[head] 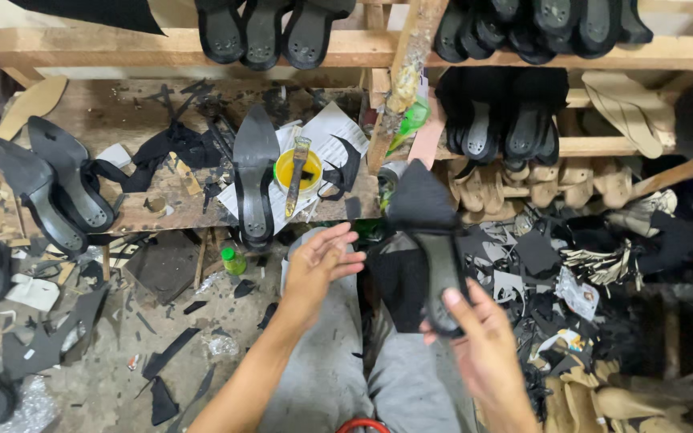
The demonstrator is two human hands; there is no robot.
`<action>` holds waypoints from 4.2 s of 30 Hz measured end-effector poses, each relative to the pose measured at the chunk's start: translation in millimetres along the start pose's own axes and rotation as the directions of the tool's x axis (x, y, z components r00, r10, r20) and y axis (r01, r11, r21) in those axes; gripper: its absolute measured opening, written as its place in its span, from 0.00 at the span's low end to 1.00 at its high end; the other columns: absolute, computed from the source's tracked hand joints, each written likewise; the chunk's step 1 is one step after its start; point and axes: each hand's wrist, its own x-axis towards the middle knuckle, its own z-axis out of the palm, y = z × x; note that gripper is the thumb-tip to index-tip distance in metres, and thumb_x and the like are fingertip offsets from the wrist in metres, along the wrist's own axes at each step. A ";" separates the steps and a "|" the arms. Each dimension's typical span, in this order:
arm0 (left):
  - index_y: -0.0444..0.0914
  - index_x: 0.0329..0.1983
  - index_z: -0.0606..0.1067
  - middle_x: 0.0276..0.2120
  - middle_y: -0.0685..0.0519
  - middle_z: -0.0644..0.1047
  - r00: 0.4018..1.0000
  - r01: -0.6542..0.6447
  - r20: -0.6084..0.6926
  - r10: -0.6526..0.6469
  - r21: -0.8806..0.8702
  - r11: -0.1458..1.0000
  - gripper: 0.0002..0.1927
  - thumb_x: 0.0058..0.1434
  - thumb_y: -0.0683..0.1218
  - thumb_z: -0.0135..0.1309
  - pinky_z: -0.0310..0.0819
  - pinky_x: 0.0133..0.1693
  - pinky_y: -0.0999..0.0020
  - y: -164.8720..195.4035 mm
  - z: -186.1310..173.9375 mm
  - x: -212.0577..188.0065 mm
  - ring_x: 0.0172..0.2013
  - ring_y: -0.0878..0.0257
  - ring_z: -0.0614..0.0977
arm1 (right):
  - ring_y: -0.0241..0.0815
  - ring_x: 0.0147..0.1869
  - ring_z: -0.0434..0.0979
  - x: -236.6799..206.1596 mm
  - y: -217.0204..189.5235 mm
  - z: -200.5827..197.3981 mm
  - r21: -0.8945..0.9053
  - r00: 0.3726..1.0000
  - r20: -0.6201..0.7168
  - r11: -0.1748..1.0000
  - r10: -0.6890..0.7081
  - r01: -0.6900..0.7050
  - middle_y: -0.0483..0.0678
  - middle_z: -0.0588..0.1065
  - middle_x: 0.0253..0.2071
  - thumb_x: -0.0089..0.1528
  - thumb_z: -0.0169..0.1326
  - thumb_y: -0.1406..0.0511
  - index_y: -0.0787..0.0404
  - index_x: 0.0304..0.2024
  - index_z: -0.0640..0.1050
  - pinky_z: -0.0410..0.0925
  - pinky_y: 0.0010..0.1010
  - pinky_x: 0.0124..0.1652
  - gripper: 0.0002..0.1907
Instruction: The person cuts black foam insoles to fit shoe soles using red-handled scissors. They repeatedly place the foam on the sole, trim the edges, and check the fit, handling multiple soles and foam pieces.
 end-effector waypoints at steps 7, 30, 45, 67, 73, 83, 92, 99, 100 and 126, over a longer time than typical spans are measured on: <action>0.29 0.56 0.73 0.46 0.42 0.79 0.998 0.024 0.053 -0.023 -0.015 1.000 0.15 0.70 0.39 0.44 0.84 0.44 0.61 -12.4 -30.3 3.6 0.41 0.54 0.86 | 0.48 0.37 0.79 91.5 -61.2 -30.8 -0.025 0.995 0.003 0.995 -0.098 0.098 0.50 0.78 0.39 0.68 0.55 0.65 0.65 0.47 0.75 0.73 0.41 0.36 0.09; 0.32 0.47 0.68 0.33 0.48 0.77 0.943 0.331 -0.063 -0.326 0.239 0.913 0.25 0.56 0.48 0.68 0.77 0.27 0.68 -75.3 42.1 -25.5 0.26 0.64 0.78 | 0.50 0.55 0.77 -26.9 47.3 1.3 -0.879 0.766 0.074 0.321 -0.639 0.353 0.56 0.77 0.51 0.63 0.55 0.70 0.64 0.52 0.78 0.68 0.34 0.56 0.14; 0.36 0.47 0.71 0.35 0.60 0.77 0.985 -0.020 0.171 -0.010 0.173 0.985 0.12 0.62 0.37 0.57 0.73 0.38 0.78 -1.9 28.6 -34.0 0.35 0.74 0.76 | 0.34 0.44 0.80 -60.2 167.9 -10.7 -0.370 0.650 0.733 0.919 0.199 0.137 0.46 0.78 0.45 0.65 0.50 0.72 0.62 0.67 0.70 0.72 0.24 0.40 0.26; 0.36 0.56 0.77 0.39 0.52 0.78 0.955 -0.071 -0.205 0.216 0.548 0.833 0.17 0.64 0.35 0.53 0.82 0.33 0.72 87.1 -94.2 -20.5 0.33 0.70 0.81 | 0.65 0.75 0.57 38.8 41.6 12.6 -0.915 0.875 0.220 0.220 -0.431 0.338 0.64 0.55 0.75 0.64 0.49 0.55 0.56 0.74 0.58 0.56 0.48 0.66 0.37; 0.36 0.57 0.75 0.40 0.54 0.74 0.736 -0.527 -0.207 0.644 0.421 0.738 0.14 0.70 0.36 0.49 0.75 0.39 0.77 167.0 -66.1 -51.3 0.37 0.70 0.76 | 0.62 0.74 0.60 49.5 43.1 15.5 -0.924 0.871 0.156 0.242 -0.465 0.295 0.61 0.59 0.73 0.61 0.53 0.56 0.53 0.72 0.63 0.59 0.46 0.65 0.37; 0.36 0.47 0.79 0.45 0.45 0.75 0.583 -0.459 0.172 0.794 0.876 0.147 0.13 0.59 0.38 0.59 0.72 0.45 0.61 242.5 6.1 114.2 0.42 0.51 0.78 | 0.62 0.72 0.62 54.6 45.1 35.2 -0.917 0.868 0.209 0.218 -0.451 0.334 0.60 0.61 0.71 0.60 0.54 0.57 0.53 0.71 0.64 0.59 0.47 0.64 0.36; 0.34 0.50 0.77 0.53 0.41 0.71 0.429 -0.459 0.331 0.840 0.881 -0.112 0.15 0.59 0.35 0.56 0.67 0.58 0.52 202.5 -10.1 105.1 0.56 0.43 0.72 | 0.62 0.72 0.63 70.9 63.7 -5.5 -0.909 0.847 0.192 0.236 -0.495 0.344 0.62 0.63 0.70 0.56 0.58 0.57 0.54 0.69 0.66 0.60 0.47 0.65 0.38; 0.37 0.50 0.78 0.48 0.44 0.74 0.587 -0.246 -0.015 0.810 0.949 0.195 0.15 0.61 0.34 0.52 0.72 0.53 0.57 180.0 -78.3 53.6 0.50 0.47 0.77 | 0.62 0.72 0.65 82.6 72.7 -23.2 -0.886 0.808 0.241 0.219 -0.538 0.409 0.64 0.65 0.68 0.55 0.59 0.60 0.58 0.68 0.68 0.61 0.45 0.66 0.37; 0.37 0.50 0.78 0.46 0.44 0.75 0.638 -0.168 -0.103 0.763 0.948 0.269 0.15 0.61 0.34 0.51 0.72 0.50 0.57 175.5 -89.1 53.5 0.47 0.47 0.78 | 0.62 0.72 0.65 82.1 73.0 -21.9 -0.883 0.804 0.250 0.214 -0.540 0.418 0.63 0.65 0.68 0.55 0.59 0.60 0.58 0.68 0.68 0.61 0.46 0.66 0.37; 0.37 0.48 0.78 0.42 0.41 0.77 0.702 -0.024 -0.150 0.697 0.972 0.233 0.16 0.57 0.45 0.60 0.71 0.48 0.48 118.6 -148.3 28.4 0.46 0.41 0.77 | 0.59 0.62 0.75 125.6 46.7 105.7 -0.758 0.582 0.553 -0.071 -0.596 0.649 0.58 0.74 0.59 0.52 0.62 0.62 0.55 0.56 0.77 0.67 0.44 0.62 0.28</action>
